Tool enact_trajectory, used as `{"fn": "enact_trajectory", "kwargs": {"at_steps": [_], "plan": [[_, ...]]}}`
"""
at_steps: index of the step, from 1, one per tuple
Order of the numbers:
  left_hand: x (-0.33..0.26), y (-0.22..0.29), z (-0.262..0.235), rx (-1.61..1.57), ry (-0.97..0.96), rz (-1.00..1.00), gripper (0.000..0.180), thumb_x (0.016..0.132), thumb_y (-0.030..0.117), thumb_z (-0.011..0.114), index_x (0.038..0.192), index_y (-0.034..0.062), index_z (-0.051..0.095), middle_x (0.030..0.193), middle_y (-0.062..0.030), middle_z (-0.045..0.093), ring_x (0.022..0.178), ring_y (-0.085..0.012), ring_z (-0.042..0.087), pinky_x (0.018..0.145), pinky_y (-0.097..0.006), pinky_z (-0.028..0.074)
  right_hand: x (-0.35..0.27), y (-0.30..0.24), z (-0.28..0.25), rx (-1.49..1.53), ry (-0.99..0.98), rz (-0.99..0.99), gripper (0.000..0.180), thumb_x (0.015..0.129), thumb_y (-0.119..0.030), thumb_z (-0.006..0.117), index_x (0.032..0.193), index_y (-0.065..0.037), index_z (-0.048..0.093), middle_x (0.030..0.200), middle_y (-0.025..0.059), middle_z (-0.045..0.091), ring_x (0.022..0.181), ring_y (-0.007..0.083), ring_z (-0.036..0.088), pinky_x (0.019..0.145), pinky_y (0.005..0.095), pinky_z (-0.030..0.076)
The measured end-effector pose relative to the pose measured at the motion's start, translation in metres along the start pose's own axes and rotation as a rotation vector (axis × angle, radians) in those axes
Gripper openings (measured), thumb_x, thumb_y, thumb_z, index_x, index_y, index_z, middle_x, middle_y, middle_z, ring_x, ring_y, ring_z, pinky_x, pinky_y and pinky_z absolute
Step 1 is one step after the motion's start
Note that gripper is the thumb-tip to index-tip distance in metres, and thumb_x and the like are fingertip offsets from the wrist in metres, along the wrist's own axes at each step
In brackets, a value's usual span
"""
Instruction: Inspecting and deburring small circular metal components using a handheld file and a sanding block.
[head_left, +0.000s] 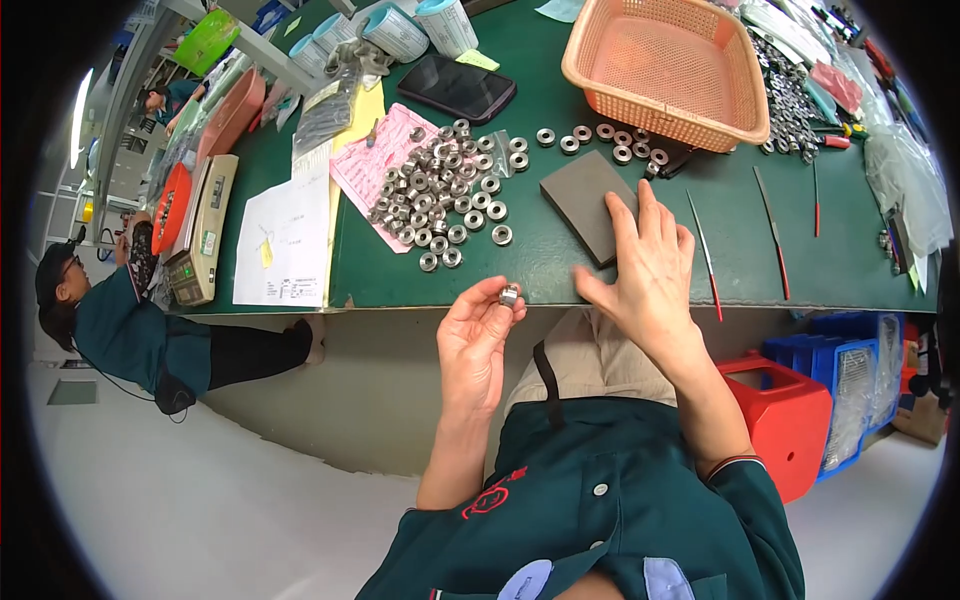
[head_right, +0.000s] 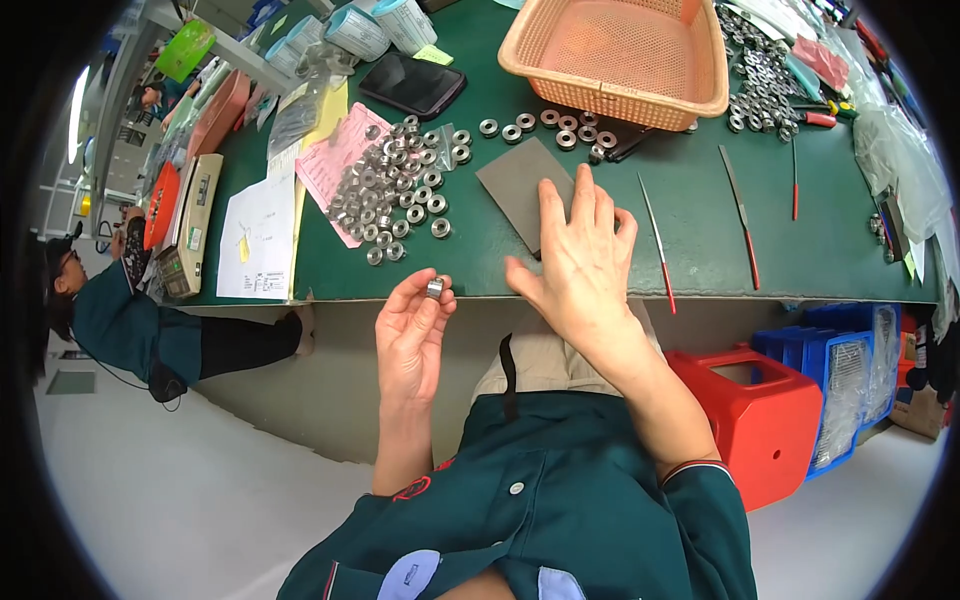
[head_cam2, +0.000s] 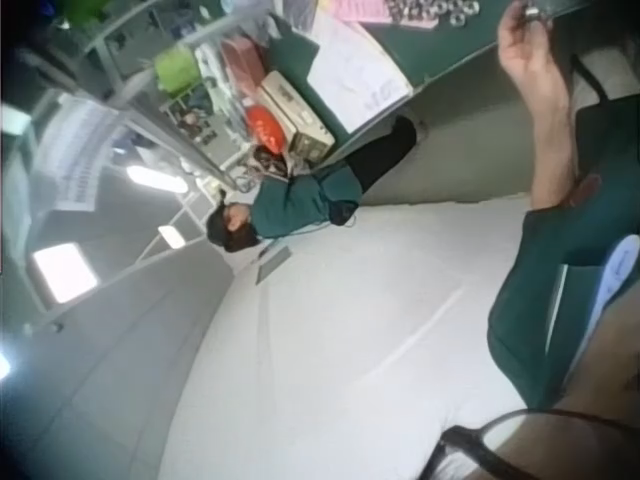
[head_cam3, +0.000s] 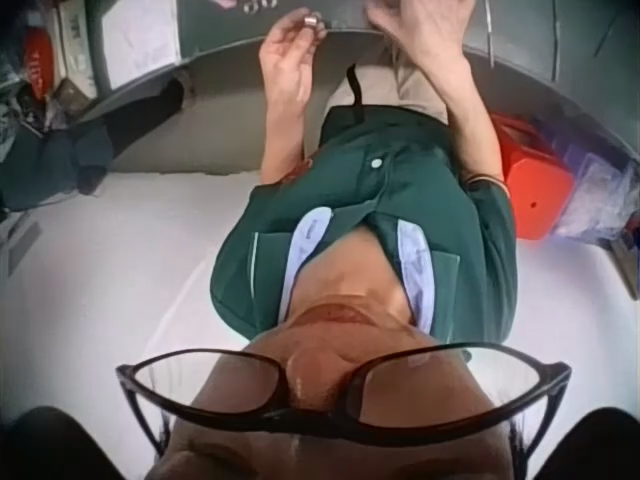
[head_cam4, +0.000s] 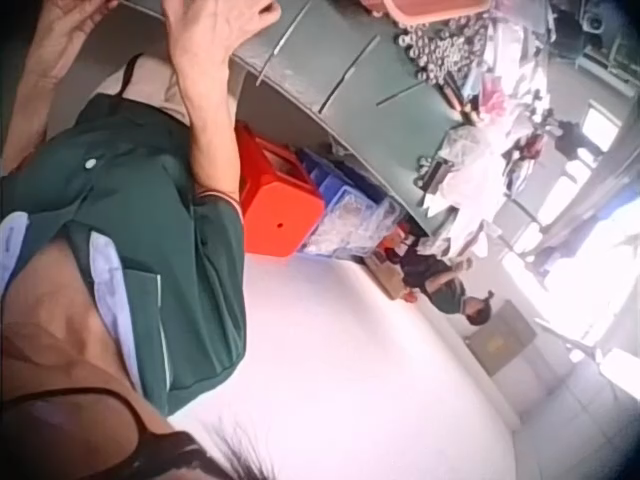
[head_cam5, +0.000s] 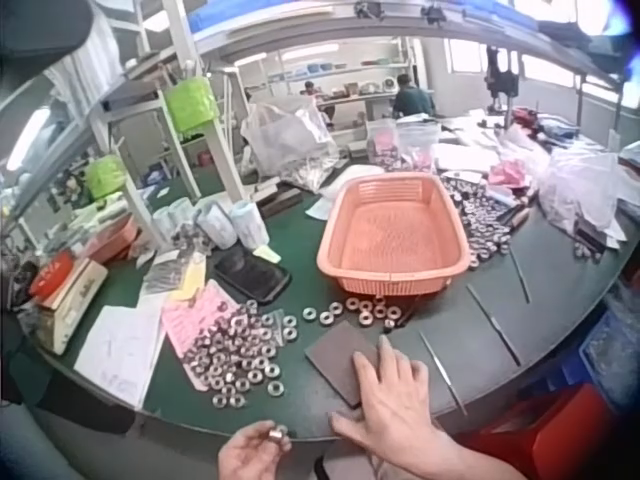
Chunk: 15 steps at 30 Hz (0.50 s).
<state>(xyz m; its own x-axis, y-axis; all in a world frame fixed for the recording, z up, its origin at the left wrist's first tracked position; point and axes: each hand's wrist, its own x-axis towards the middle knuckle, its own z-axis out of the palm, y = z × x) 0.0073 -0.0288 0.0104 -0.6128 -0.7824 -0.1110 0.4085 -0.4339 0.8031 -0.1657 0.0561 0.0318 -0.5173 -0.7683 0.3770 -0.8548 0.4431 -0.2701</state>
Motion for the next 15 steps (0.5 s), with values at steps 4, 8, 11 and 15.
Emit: {"fn": "enact_trajectory", "kwargs": {"at_steps": [4, 8, 11, 15], "plan": [[-0.002, -0.002, -0.005, 0.024, -0.029, 0.015, 0.030, 0.086, -0.002, 0.059, 0.115, -0.0024, 0.055, 0.107, -0.0138, 0.062, 0.094, -0.0163, 0.061, 0.086, -0.028, 0.051, -0.002, -0.002, 0.000, 0.136, 0.061, 0.009, 0.063, 0.073, -0.023, 0.070, 0.128, -0.004, 0.045, 0.124, 0.0243, 0.043, 0.111, 0.0357, 0.044, 0.090, 0.0445, 0.034], [-0.009, -0.005, 0.000, -0.008, 0.057, 0.040, 0.026, 0.086, -0.001, 0.061, 0.112, -0.0037, 0.057, 0.104, -0.0122, 0.063, 0.095, -0.0170, 0.061, 0.087, -0.030, 0.050, -0.019, -0.027, -0.018, 0.574, 0.160, -0.304, 0.066, 0.066, -0.024, 0.075, 0.127, -0.013, 0.051, 0.121, 0.0251, 0.046, 0.105, 0.0405, 0.048, 0.085, 0.0472, 0.041], [-0.019, -0.001, -0.002, -0.081, 0.049, 0.067, 0.023, 0.086, -0.001, 0.061, 0.109, -0.0032, 0.059, 0.108, -0.0115, 0.063, 0.099, -0.0182, 0.060, 0.088, -0.032, 0.049, -0.034, -0.046, -0.016, 0.682, 0.088, -0.393, 0.062, 0.062, -0.020, 0.078, 0.120, -0.012, 0.058, 0.118, 0.0243, 0.048, 0.100, 0.0369, 0.049, 0.083, 0.0443, 0.042], [-0.027, 0.003, -0.018, 0.020, -0.032, 0.141, 0.025, 0.086, 0.001, 0.061, 0.111, -0.0010, 0.059, 0.110, -0.0101, 0.062, 0.102, -0.0197, 0.059, 0.088, -0.034, 0.049, -0.025, -0.038, -0.008, 0.647, 0.233, -0.262, 0.062, 0.058, -0.019, 0.077, 0.117, -0.010, 0.059, 0.116, 0.0248, 0.049, 0.095, 0.0358, 0.050, 0.079, 0.0438, 0.041]]}}
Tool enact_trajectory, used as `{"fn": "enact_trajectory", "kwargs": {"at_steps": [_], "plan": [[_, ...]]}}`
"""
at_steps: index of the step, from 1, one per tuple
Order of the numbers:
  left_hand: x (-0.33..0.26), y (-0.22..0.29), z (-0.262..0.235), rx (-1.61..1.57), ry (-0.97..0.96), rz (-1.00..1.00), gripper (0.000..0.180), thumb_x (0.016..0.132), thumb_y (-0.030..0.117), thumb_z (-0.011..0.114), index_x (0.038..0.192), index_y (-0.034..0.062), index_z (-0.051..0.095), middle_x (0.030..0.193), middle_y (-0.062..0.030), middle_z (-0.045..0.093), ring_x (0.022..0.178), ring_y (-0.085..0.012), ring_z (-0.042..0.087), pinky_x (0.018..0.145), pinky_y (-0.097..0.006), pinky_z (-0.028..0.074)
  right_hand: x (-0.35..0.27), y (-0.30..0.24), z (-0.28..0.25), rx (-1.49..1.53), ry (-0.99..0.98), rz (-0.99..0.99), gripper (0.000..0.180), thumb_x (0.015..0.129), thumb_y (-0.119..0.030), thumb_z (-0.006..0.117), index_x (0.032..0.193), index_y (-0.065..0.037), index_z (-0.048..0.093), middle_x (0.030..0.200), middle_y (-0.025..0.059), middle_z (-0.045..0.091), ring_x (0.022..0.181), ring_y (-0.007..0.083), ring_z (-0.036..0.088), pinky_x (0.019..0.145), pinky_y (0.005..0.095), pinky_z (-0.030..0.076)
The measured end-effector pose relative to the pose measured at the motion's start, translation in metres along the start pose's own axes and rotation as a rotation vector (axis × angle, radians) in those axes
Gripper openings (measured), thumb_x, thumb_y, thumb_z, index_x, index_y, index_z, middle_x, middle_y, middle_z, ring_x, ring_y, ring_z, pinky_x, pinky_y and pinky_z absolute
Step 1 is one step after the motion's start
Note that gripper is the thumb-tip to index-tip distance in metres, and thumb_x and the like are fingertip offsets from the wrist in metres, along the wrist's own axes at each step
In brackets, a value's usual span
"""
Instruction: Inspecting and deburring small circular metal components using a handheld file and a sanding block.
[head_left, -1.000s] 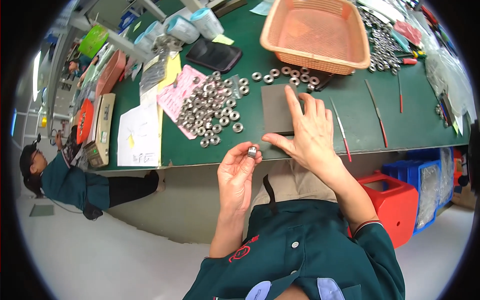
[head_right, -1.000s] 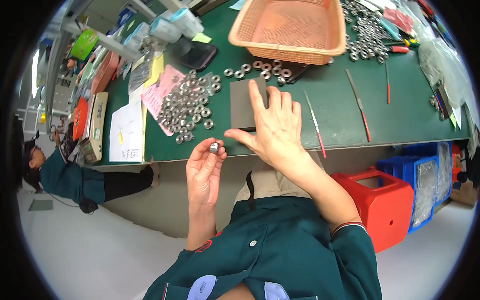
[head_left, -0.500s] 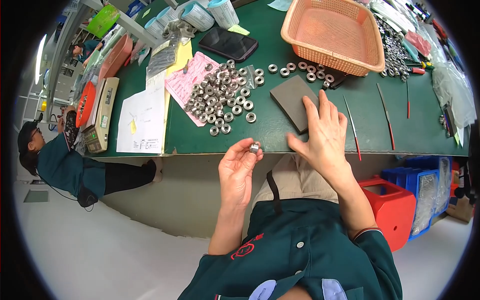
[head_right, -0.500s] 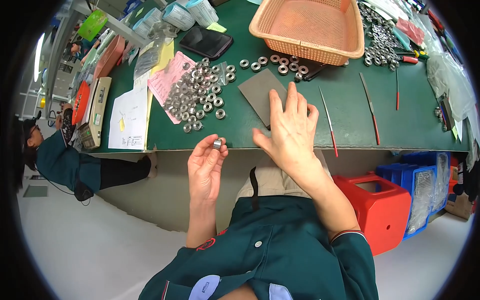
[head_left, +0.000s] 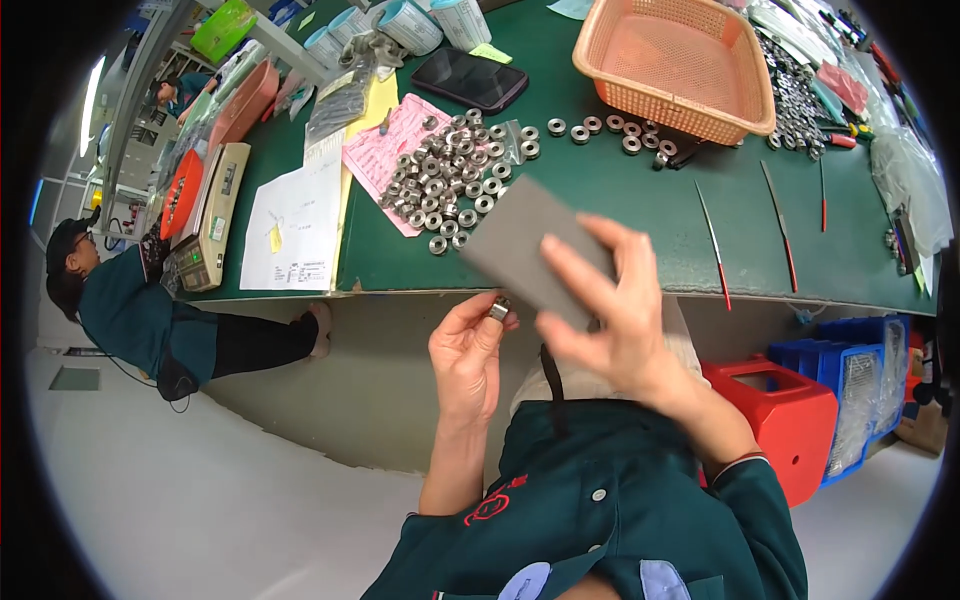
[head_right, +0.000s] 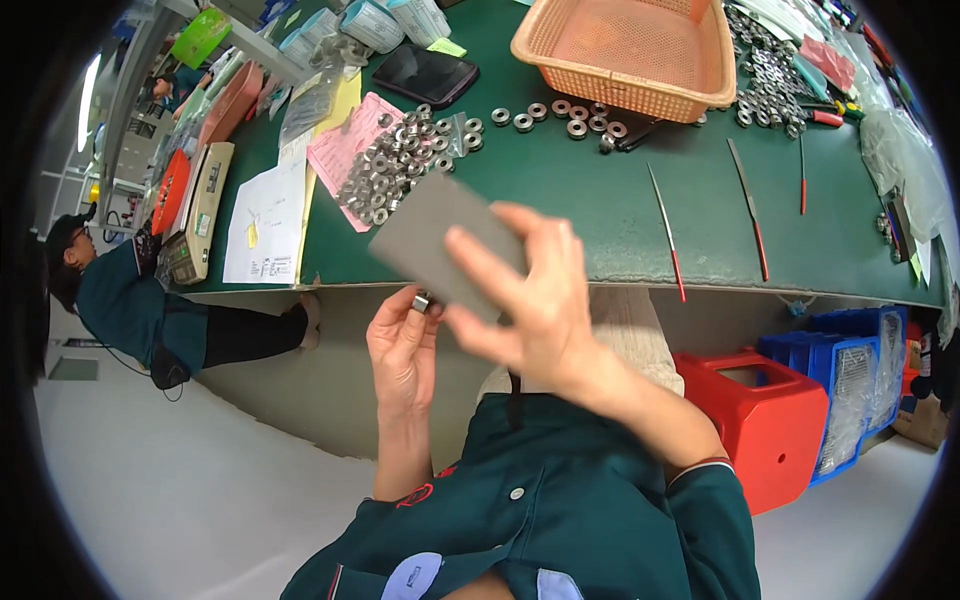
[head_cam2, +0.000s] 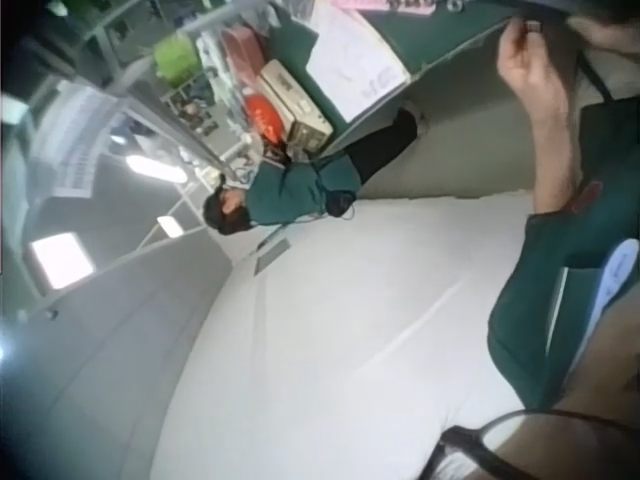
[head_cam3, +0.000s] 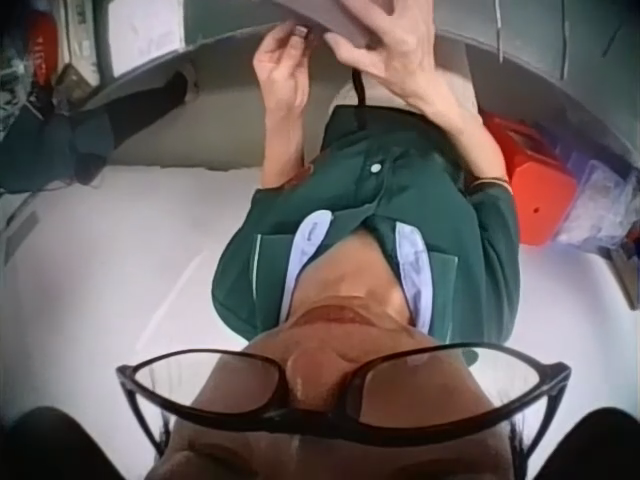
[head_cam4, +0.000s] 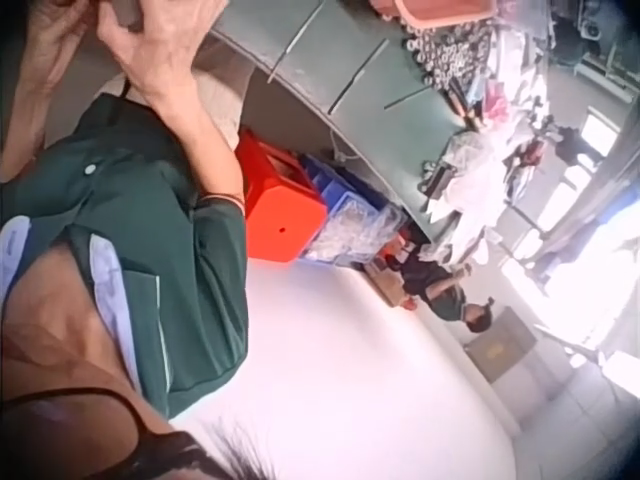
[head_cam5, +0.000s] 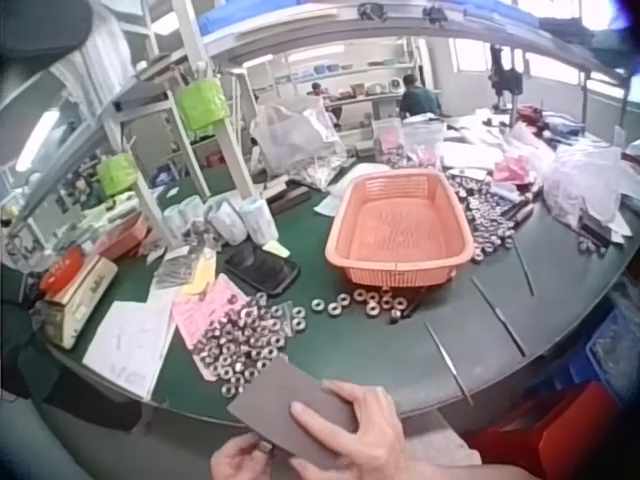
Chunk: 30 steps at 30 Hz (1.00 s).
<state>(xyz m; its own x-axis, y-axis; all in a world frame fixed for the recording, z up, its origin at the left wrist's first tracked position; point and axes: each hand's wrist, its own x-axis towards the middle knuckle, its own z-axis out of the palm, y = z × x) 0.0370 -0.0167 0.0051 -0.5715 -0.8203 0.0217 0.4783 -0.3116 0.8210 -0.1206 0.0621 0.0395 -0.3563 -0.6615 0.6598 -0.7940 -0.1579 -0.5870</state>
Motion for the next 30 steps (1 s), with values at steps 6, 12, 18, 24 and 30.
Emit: {"fn": "enact_trajectory", "kwargs": {"at_steps": [6, 12, 18, 24, 30], "plan": [[-0.012, 0.016, -0.004, 0.004, -0.049, 0.047, 0.025, 0.086, 0.003, 0.063, 0.110, -0.0006, 0.060, 0.105, -0.0100, 0.063, 0.097, -0.0170, 0.060, 0.086, -0.031, 0.050, 0.003, 0.001, 0.013, -0.044, 0.007, -0.014, 0.063, 0.056, -0.018, 0.077, 0.116, -0.011, 0.060, 0.113, 0.0227, 0.050, 0.092, 0.0352, 0.049, 0.078, 0.0438, 0.040], [-0.019, 0.017, -0.010, -0.021, 0.026, 0.127, 0.027, 0.085, 0.001, 0.063, 0.111, 0.0003, 0.060, 0.103, -0.0112, 0.063, 0.093, -0.0173, 0.061, 0.084, -0.032, 0.050, 0.000, -0.017, 0.011, 0.116, -0.104, -0.110, 0.063, 0.057, -0.021, 0.078, 0.117, -0.014, 0.060, 0.116, 0.0209, 0.051, 0.100, 0.0337, 0.050, 0.084, 0.0435, 0.039], [-0.019, 0.016, -0.020, 0.031, 0.033, 0.102, 0.025, 0.085, 0.000, 0.062, 0.109, -0.0011, 0.061, 0.105, -0.0127, 0.063, 0.089, -0.0177, 0.061, 0.082, -0.031, 0.050, -0.001, -0.007, 0.017, 0.100, -0.077, -0.037, 0.063, 0.057, -0.021, 0.074, 0.117, -0.009, 0.061, 0.117, 0.0196, 0.052, 0.100, 0.0322, 0.051, 0.086, 0.0411, 0.038], [-0.026, 0.012, -0.019, 0.205, 0.021, 0.159, 0.028, 0.082, 0.000, 0.066, 0.109, -0.0011, 0.058, 0.105, -0.0072, 0.062, 0.099, -0.0174, 0.059, 0.088, -0.031, 0.048, -0.015, -0.015, 0.024, 0.202, -0.058, -0.027, 0.066, 0.054, -0.021, 0.078, 0.117, -0.015, 0.061, 0.116, 0.0191, 0.052, 0.097, 0.0327, 0.051, 0.082, 0.0435, 0.038], [-0.031, 0.011, -0.010, 0.223, 0.028, 0.179, 0.024, 0.081, -0.002, 0.064, 0.104, -0.0031, 0.060, 0.105, -0.0089, 0.062, 0.097, -0.0187, 0.060, 0.087, -0.032, 0.048, -0.020, -0.010, 0.019, 0.170, -0.050, -0.033, 0.067, 0.052, -0.022, 0.079, 0.117, -0.015, 0.061, 0.116, 0.0189, 0.052, 0.096, 0.0311, 0.051, 0.082, 0.0441, 0.038]]}}
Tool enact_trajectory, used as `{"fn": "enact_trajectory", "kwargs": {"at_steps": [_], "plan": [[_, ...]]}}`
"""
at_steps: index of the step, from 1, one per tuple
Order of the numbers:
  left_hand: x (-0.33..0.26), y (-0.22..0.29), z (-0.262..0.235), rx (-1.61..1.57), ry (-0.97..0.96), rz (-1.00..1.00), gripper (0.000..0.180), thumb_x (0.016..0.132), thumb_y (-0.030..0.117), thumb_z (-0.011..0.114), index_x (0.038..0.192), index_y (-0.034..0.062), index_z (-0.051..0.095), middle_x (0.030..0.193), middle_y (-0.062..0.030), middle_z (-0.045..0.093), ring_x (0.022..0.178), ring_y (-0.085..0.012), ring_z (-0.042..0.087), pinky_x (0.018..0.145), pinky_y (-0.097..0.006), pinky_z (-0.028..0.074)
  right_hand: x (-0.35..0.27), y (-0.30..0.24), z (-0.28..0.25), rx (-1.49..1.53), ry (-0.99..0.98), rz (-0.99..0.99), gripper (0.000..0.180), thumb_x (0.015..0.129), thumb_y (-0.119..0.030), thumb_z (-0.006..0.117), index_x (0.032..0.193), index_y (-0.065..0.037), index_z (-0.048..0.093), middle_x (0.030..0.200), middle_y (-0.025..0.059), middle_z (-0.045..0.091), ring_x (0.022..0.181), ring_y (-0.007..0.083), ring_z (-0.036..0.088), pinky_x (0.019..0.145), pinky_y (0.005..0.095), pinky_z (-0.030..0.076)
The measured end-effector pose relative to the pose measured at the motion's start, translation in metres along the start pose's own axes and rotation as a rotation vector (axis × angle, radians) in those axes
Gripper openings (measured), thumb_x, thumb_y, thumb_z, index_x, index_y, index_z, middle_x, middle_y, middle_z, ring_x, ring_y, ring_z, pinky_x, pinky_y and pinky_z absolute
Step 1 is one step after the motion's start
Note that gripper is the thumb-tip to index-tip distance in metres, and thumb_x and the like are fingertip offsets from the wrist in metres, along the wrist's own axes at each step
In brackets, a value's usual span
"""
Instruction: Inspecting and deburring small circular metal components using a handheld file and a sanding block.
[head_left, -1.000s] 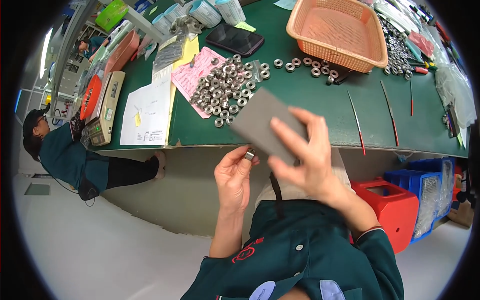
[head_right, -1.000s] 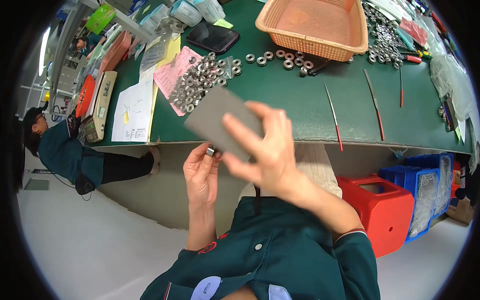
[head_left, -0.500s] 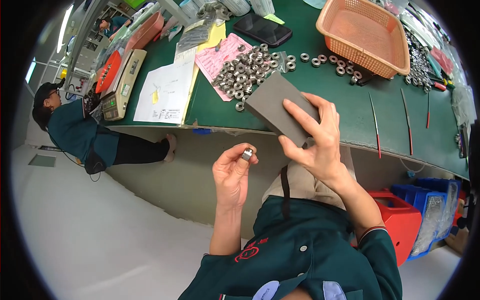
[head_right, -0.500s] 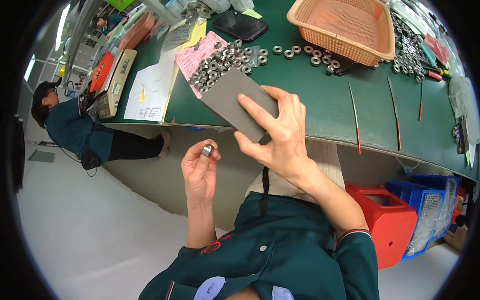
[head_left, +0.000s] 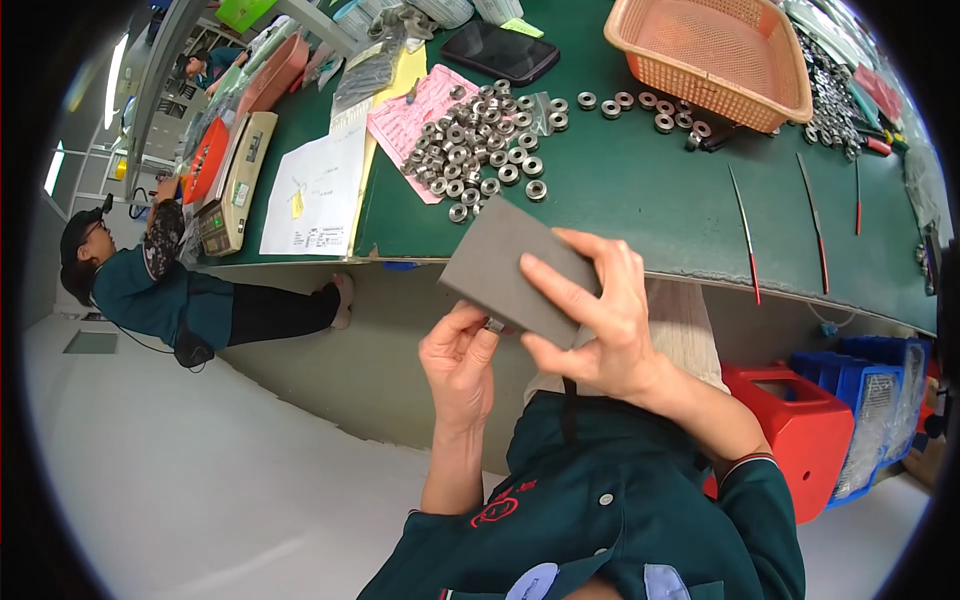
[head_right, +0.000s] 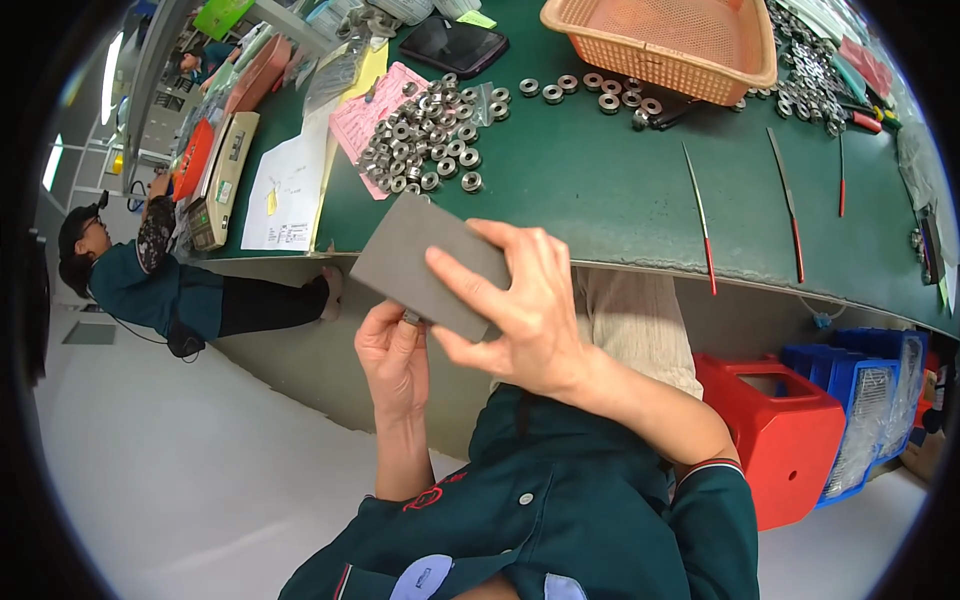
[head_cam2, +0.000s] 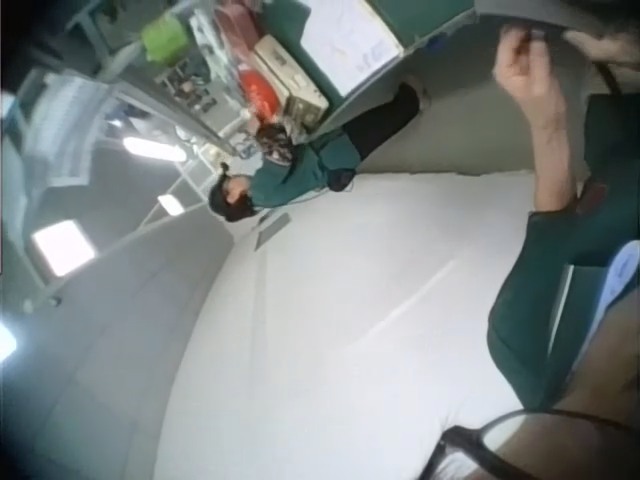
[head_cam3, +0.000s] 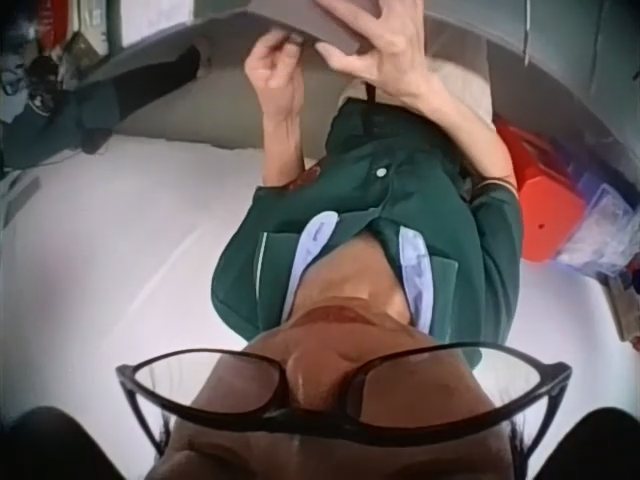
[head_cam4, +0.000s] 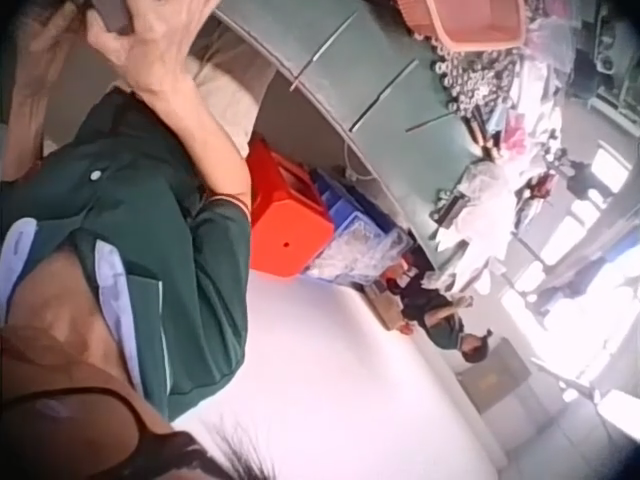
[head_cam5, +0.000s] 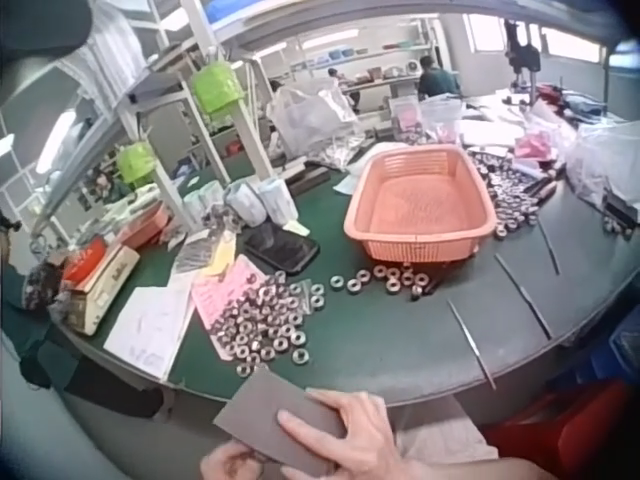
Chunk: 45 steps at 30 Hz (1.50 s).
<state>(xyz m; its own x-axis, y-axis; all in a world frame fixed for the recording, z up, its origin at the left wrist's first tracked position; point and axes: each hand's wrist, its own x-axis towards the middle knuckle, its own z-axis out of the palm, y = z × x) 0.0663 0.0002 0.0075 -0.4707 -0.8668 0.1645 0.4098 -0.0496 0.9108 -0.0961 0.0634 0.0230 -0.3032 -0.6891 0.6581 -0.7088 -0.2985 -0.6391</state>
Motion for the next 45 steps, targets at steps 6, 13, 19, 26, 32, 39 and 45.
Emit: {"fn": "enact_trajectory", "kwargs": {"at_steps": [6, 13, 19, 26, 32, 39, 45], "plan": [[0.001, -0.004, 0.001, 0.216, -0.013, 0.022, 0.033, 0.087, 0.013, 0.062, 0.116, 0.0002, 0.055, 0.112, -0.0089, 0.060, 0.099, -0.0174, 0.059, 0.085, -0.033, 0.050, -0.006, 0.000, -0.002, 0.005, 0.003, -0.103, 0.070, 0.049, -0.026, 0.077, 0.116, -0.013, 0.063, 0.117, 0.0216, 0.052, 0.096, 0.0327, 0.052, 0.080, 0.0419, 0.037], [0.000, 0.002, 0.006, -0.022, -0.020, 0.017, 0.026, 0.082, 0.000, 0.065, 0.108, -0.0004, 0.062, 0.107, -0.0128, 0.060, 0.090, -0.0186, 0.060, 0.081, -0.031, 0.050, 0.001, 0.016, -0.006, -0.072, 0.009, 0.023, 0.063, 0.054, -0.020, 0.077, 0.115, -0.012, 0.064, 0.118, 0.0224, 0.051, 0.101, 0.0346, 0.050, 0.085, 0.0423, 0.039], [0.004, -0.004, -0.003, -0.086, 0.026, -0.081, 0.023, 0.086, -0.002, 0.060, 0.109, -0.0019, 0.061, 0.104, -0.0161, 0.062, 0.087, -0.0184, 0.060, 0.080, -0.030, 0.049, 0.009, 0.019, -0.014, 0.005, 0.129, 0.056, 0.063, 0.054, -0.021, 0.077, 0.116, -0.013, 0.064, 0.116, 0.0174, 0.051, 0.098, 0.0304, 0.049, 0.085, 0.0386, 0.038], [0.007, -0.006, 0.004, -0.138, 0.093, -0.094, 0.024, 0.085, -0.001, 0.061, 0.109, -0.0007, 0.061, 0.106, -0.0129, 0.063, 0.094, -0.0180, 0.061, 0.083, -0.032, 0.050, -0.002, 0.005, -0.005, 0.067, 0.033, 0.010, 0.068, 0.054, -0.019, 0.078, 0.119, -0.012, 0.060, 0.119, 0.0201, 0.050, 0.099, 0.0334, 0.051, 0.083, 0.0428, 0.041], [0.007, 0.001, -0.011, -0.128, -0.155, -0.033, 0.033, 0.085, 0.007, 0.064, 0.117, 0.0020, 0.057, 0.106, -0.0112, 0.058, 0.089, -0.0172, 0.057, 0.081, -0.030, 0.047, 0.011, 0.018, -0.008, -0.071, 0.066, 0.014, 0.062, 0.055, -0.019, 0.077, 0.115, -0.009, 0.062, 0.115, 0.0201, 0.051, 0.096, 0.0330, 0.049, 0.082, 0.0411, 0.041], [0.009, -0.005, -0.010, -0.318, -0.056, -0.101, 0.029, 0.086, -0.001, 0.060, 0.115, 0.0019, 0.058, 0.111, -0.0179, 0.061, 0.092, -0.0177, 0.062, 0.085, -0.030, 0.050, 0.007, 0.025, -0.024, 0.067, 0.144, 0.123, 0.061, 0.057, -0.016, 0.073, 0.116, -0.005, 0.061, 0.115, 0.0196, 0.054, 0.100, 0.0308, 0.051, 0.088, 0.0399, 0.040], [0.012, -0.015, -0.011, -0.432, -0.073, -0.181, 0.028, 0.087, 0.000, 0.058, 0.115, 0.0020, 0.058, 0.121, -0.0176, 0.056, 0.097, -0.0162, 0.060, 0.089, -0.028, 0.048, -0.002, 0.031, -0.026, 0.060, 0.148, 0.144, 0.060, 0.059, -0.017, 0.073, 0.116, -0.004, 0.061, 0.116, 0.0201, 0.053, 0.102, 0.0307, 0.050, 0.090, 0.0397, 0.039]]}}
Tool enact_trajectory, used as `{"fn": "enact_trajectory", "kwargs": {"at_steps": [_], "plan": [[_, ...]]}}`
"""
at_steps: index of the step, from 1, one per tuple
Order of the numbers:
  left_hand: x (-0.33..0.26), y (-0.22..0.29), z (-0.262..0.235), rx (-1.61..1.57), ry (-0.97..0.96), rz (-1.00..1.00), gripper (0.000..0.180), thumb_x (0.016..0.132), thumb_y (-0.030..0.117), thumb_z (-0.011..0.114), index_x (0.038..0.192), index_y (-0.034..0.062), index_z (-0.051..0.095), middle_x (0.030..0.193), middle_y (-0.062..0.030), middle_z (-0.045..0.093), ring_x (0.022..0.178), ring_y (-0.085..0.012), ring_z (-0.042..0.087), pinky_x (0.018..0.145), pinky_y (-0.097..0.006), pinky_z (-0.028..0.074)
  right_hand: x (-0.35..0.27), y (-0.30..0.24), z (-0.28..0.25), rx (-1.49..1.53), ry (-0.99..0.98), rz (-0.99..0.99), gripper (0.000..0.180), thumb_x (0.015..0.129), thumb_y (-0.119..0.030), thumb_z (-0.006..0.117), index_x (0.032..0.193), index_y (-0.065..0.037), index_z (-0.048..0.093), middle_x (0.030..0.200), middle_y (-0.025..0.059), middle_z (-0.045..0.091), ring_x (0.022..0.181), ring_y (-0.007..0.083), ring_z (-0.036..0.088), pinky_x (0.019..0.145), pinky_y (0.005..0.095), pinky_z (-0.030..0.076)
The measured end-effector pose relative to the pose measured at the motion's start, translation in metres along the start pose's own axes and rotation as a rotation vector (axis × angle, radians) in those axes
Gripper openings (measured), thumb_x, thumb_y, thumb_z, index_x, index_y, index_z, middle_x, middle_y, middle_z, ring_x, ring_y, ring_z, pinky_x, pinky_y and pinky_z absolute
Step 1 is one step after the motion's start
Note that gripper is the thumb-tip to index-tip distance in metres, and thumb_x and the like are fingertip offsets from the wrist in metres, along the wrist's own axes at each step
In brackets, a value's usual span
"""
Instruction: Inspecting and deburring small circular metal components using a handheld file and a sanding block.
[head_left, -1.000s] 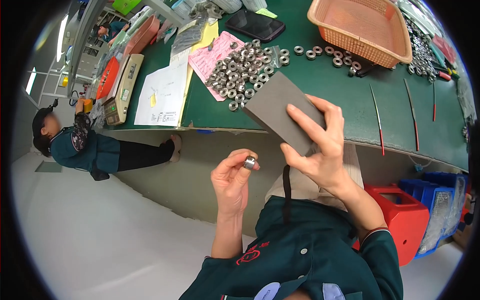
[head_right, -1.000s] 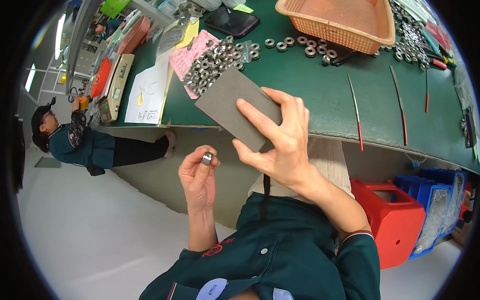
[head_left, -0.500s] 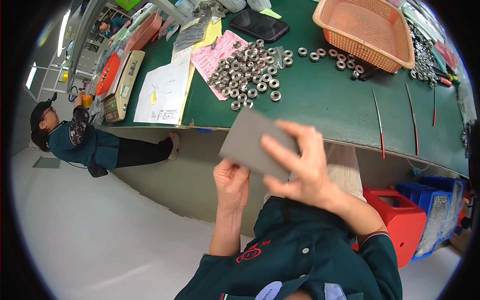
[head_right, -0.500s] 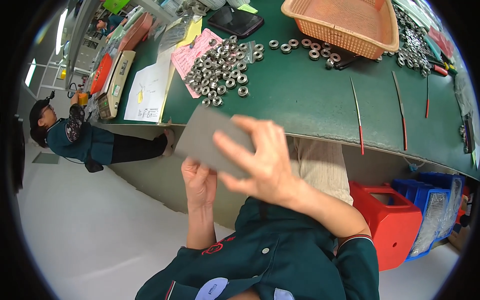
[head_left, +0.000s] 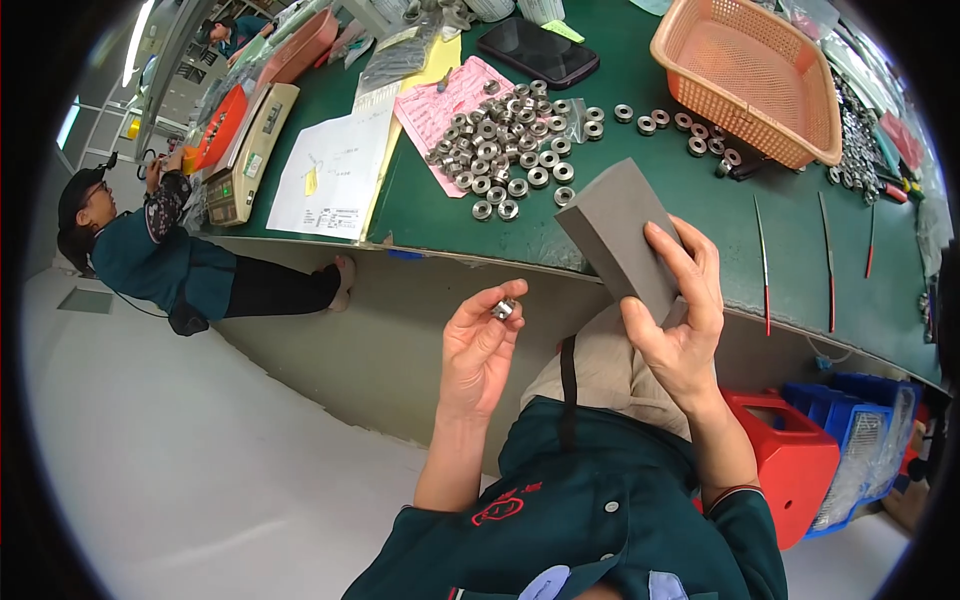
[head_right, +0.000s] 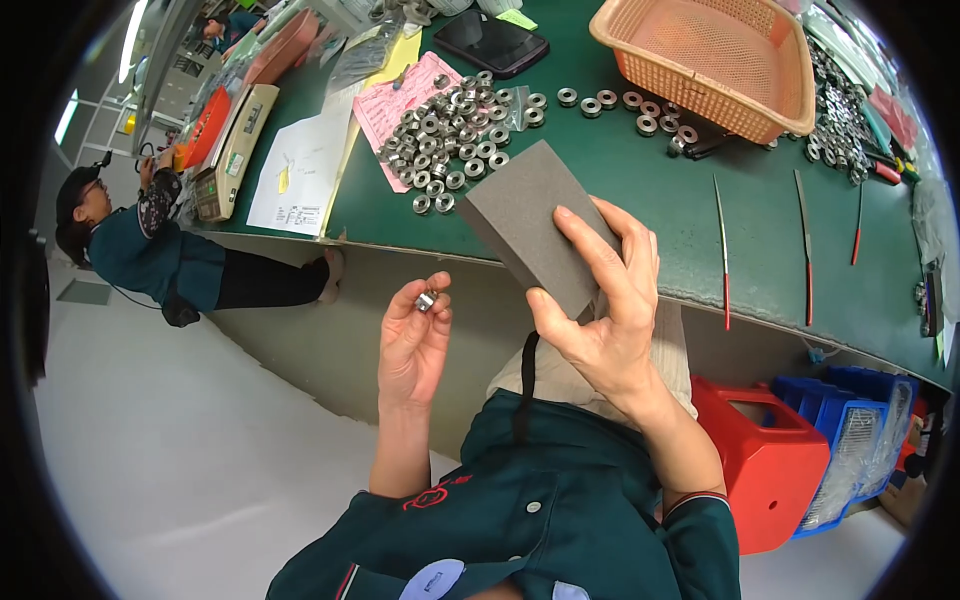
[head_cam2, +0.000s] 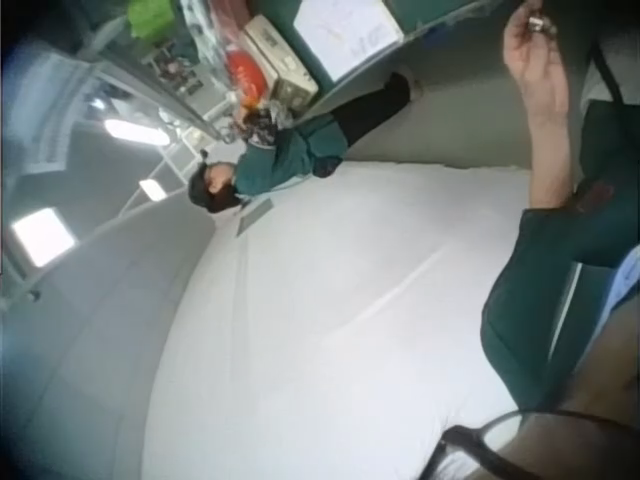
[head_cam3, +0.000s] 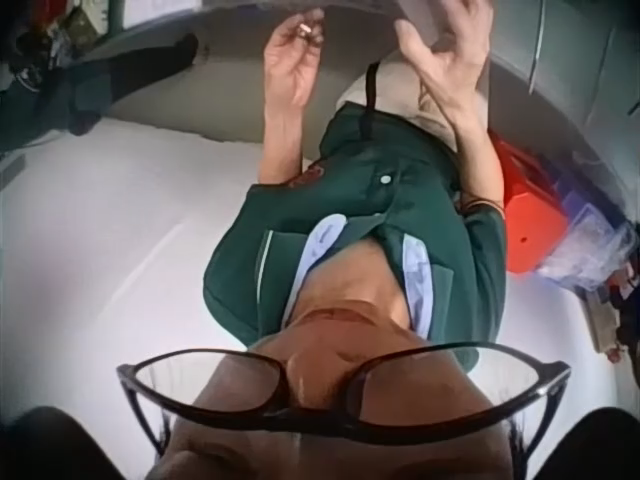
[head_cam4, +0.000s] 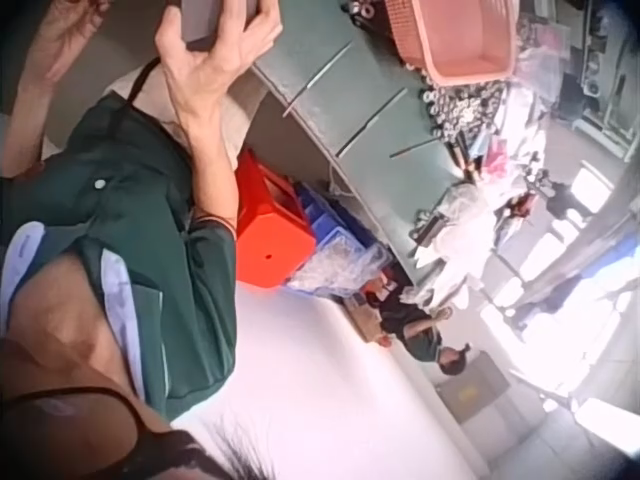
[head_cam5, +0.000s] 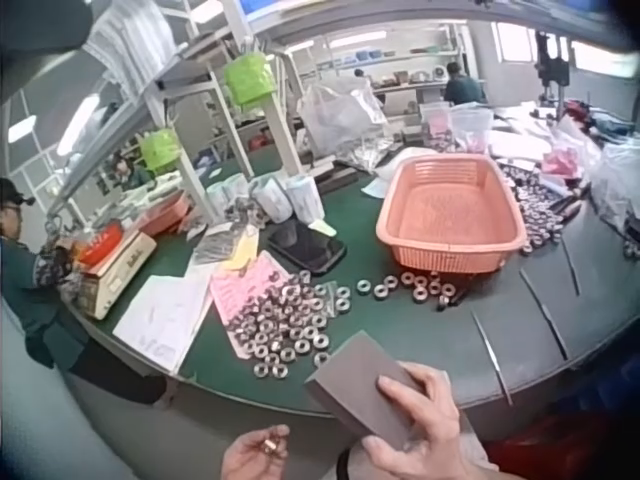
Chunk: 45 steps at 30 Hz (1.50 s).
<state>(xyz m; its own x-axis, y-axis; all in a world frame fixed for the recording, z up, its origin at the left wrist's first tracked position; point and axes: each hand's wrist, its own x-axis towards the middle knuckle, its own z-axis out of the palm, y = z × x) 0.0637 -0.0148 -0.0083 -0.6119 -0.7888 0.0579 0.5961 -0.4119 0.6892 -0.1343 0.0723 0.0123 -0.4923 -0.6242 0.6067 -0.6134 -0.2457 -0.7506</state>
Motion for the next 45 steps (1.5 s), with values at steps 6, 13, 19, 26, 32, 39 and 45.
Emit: {"fn": "enact_trajectory", "kwargs": {"at_steps": [6, 13, 19, 26, 32, 39, 45], "plan": [[0.000, -0.004, -0.005, -0.077, 0.032, -0.016, 0.026, 0.088, 0.001, 0.057, 0.114, 0.0007, 0.058, 0.117, -0.0143, 0.055, 0.097, -0.0167, 0.059, 0.090, -0.028, 0.049, -0.004, 0.004, 0.000, -0.004, -0.003, 0.018, 0.059, 0.060, -0.018, 0.073, 0.116, -0.003, 0.061, 0.116, 0.0198, 0.053, 0.102, 0.0303, 0.050, 0.089, 0.0396, 0.040], [-0.001, -0.009, -0.007, -0.047, 0.104, -0.029, 0.025, 0.091, 0.003, 0.055, 0.115, 0.0002, 0.055, 0.112, -0.0146, 0.057, 0.097, -0.0182, 0.059, 0.089, -0.029, 0.050, -0.006, 0.006, 0.000, -0.009, -0.012, 0.014, 0.059, 0.060, -0.017, 0.073, 0.116, -0.003, 0.061, 0.117, 0.0197, 0.052, 0.102, 0.0299, 0.050, 0.089, 0.0389, 0.040], [-0.001, -0.013, -0.011, -0.046, 0.104, -0.012, 0.023, 0.091, 0.005, 0.055, 0.114, 0.0006, 0.056, 0.110, -0.0139, 0.058, 0.097, -0.0178, 0.059, 0.089, -0.030, 0.049, -0.007, 0.006, -0.001, -0.022, -0.017, 0.015, 0.059, 0.060, -0.017, 0.073, 0.116, -0.004, 0.061, 0.117, 0.0198, 0.052, 0.102, 0.0298, 0.049, 0.088, 0.0386, 0.041], [-0.002, -0.012, 0.000, 0.239, 0.193, 0.080, 0.021, 0.090, 0.003, 0.056, 0.112, 0.0012, 0.058, 0.110, -0.0104, 0.060, 0.097, -0.0155, 0.059, 0.087, -0.029, 0.048, -0.012, 0.000, 0.005, -0.060, -0.002, -0.007, 0.065, 0.058, -0.017, 0.074, 0.120, -0.004, 0.059, 0.118, 0.0215, 0.051, 0.101, 0.0328, 0.050, 0.086, 0.0394, 0.042], [-0.012, -0.015, 0.019, 0.222, 0.365, 0.075, 0.028, 0.084, 0.003, 0.065, 0.111, -0.0026, 0.058, 0.107, -0.0096, 0.063, 0.096, -0.0176, 0.061, 0.086, -0.031, 0.050, -0.028, -0.036, 0.029, -0.062, -0.228, -0.177, 0.069, 0.054, -0.023, 0.078, 0.119, -0.010, 0.060, 0.119, 0.0240, 0.050, 0.097, 0.0343, 0.052, 0.080, 0.0432, 0.041], [-0.013, -0.012, 0.026, 0.317, 0.339, 0.097, 0.034, 0.081, 0.003, 0.065, 0.114, -0.0004, 0.057, 0.104, -0.0110, 0.063, 0.095, -0.0193, 0.061, 0.087, -0.031, 0.049, -0.028, -0.041, 0.028, -0.025, -0.206, -0.199, 0.070, 0.051, -0.025, 0.079, 0.118, -0.013, 0.060, 0.117, 0.0205, 0.052, 0.095, 0.0313, 0.053, 0.078, 0.0415, 0.039], [-0.010, -0.015, 0.008, 0.272, 0.122, 0.071, 0.031, 0.089, 0.017, 0.061, 0.113, -0.0009, 0.053, 0.109, -0.0114, 0.061, 0.097, -0.0204, 0.061, 0.083, -0.032, 0.053, -0.031, -0.045, 0.025, 0.019, -0.225, -0.214, 0.069, 0.052, -0.026, 0.079, 0.118, -0.013, 0.061, 0.118, 0.0217, 0.052, 0.097, 0.0323, 0.053, 0.079, 0.0421, 0.039]]}}
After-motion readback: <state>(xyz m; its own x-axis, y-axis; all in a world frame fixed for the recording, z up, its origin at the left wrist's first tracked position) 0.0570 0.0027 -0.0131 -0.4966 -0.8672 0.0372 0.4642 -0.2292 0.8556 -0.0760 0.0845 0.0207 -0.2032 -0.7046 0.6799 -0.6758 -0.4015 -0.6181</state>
